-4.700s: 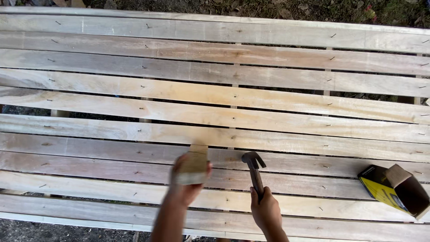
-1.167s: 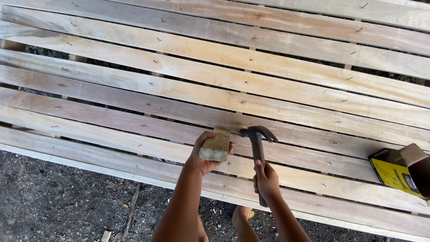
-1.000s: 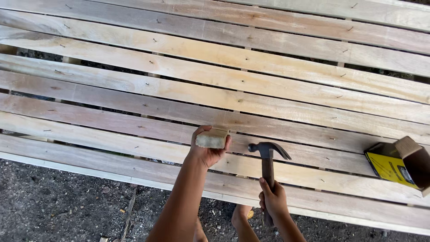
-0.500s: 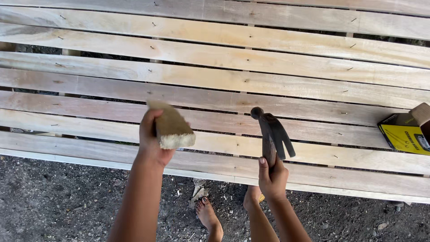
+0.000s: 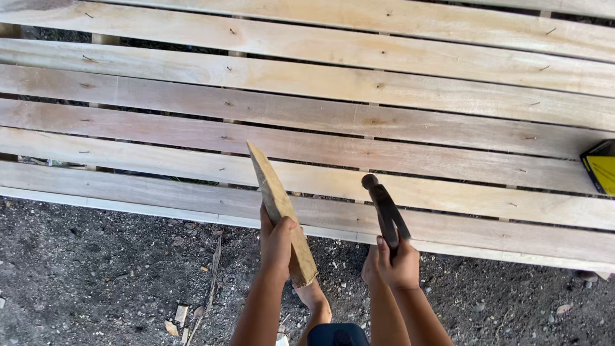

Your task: The person hammers nails into a slatted wooden frame laid on the ground, steadying the planks with one hand while driving nails with a hammer. They reposition a small wood block, press planks flat, and move along the frame hammering protruding nails flush.

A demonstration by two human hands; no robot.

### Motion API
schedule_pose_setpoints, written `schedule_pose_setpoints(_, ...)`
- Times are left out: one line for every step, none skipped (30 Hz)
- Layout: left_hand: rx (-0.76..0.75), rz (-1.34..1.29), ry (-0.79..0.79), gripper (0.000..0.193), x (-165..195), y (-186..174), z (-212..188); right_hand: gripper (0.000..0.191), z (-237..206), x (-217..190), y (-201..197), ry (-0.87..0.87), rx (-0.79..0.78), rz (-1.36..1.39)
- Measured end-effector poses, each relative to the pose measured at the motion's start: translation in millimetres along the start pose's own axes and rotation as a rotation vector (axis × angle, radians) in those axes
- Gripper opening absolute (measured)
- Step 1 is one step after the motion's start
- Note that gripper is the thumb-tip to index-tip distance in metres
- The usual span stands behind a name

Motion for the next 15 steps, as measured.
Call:
schedule_pose_setpoints(-0.006, 0.005, 0.003, 0.089, -5.2, -0.3, 1.3, 0.044, -4.5, 12.3, 7.4, 0.112, -0.051, -0.094)
schedule_pose_setpoints(-0.035, -0.007, 0.015, 0.085, -9.7, 1.8, 4.1, 0.042, -8.1, 23.4, 14.2, 0.212, -0.095, -0.183)
schedule_pose_setpoints(-0.058, -0.019, 0.028, 0.081, -14.2, 2.9, 7.1, 0.04, -12.4, 33.2, 20.1, 0.311, -0.144, -0.269)
schedule_pose_setpoints(-0.082, -0.024, 0.029, 0.077, -21.8, 1.5, 7.9, 0.039, -17.7, 35.4, 22.2, 0.326, -0.129, -0.219)
schedule_pose_setpoints(-0.067, 0.024, 0.054, 0.072, -28.2, -2.6, 7.9, 0.038, -24.0, 34.6, 20.6, 0.345, -0.108, -0.173)
schedule_pose_setpoints(-0.051, 0.066, 0.093, 0.067, -31.3, -6.1, 11.6, 0.037, -31.4, 38.7, 21.3, 0.35, -0.082, -0.121)
schedule_pose_setpoints(-0.036, 0.104, 0.134, 0.063, -34.1, -8.2, 15.3, 0.039, -38.2, 32.3, 16.3, 0.254, -0.02, -0.046)
schedule_pose_setpoints(-0.025, 0.114, 0.107, 0.064, -43.0, -11.5, 17.6, 0.042, -49.7, 26.5, 10.5, 0.163, 0.037, 0.027)
schedule_pose_setpoints(-0.009, 0.127, 0.075, 0.064, -52.1, -16.2, 19.0, 0.046, -60.4, 21.6, 6.1, 0.077, 0.089, 0.1)
schedule_pose_setpoints(0.008, 0.139, 0.039, 0.065, -61.2, -20.1, 19.5, 0.041, -68.7, 19.3, 7.1, 0.016, 0.084, 0.125)
schedule_pose_setpoints(0.016, 0.136, 0.053, 0.064, -65.8, -23.2, 19.0, 0.038, -76.4, 17.1, 9.6, -0.041, 0.076, 0.15)
schedule_pose_setpoints(0.021, 0.133, 0.068, 0.063, -69.3, -24.5, 18.5, 0.035, -81.9, 15.5, 12.2, -0.097, 0.071, 0.174)
schedule_pose_setpoints(0.022, 0.127, 0.086, 0.062, -71.2, -25.0, 17.5, 0.036, -84.1, 26.4, 20.9, 0.018, 0.014, 0.025)
schedule_pose_setpoints(0.013, 0.125, 0.095, 0.063, -73.6, -24.8, 15.8, 0.037, -86.0, 37.8, 28.8, 0.133, -0.046, -0.122)
schedule_pose_setpoints(0.004, 0.124, 0.103, 0.064, -74.5, -24.3, 13.7, 0.039, -88.3, 48.5, 34.0, 0.249, -0.106, -0.269)
Point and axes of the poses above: each hand's wrist, its own z-axis towards the middle knuckle, its own y-axis out of the palm, x = y × z, the point moved 8 cm from there along z, towards the middle knuckle, and after that the axes turned 3 degrees about z, right-handed, at the moved point
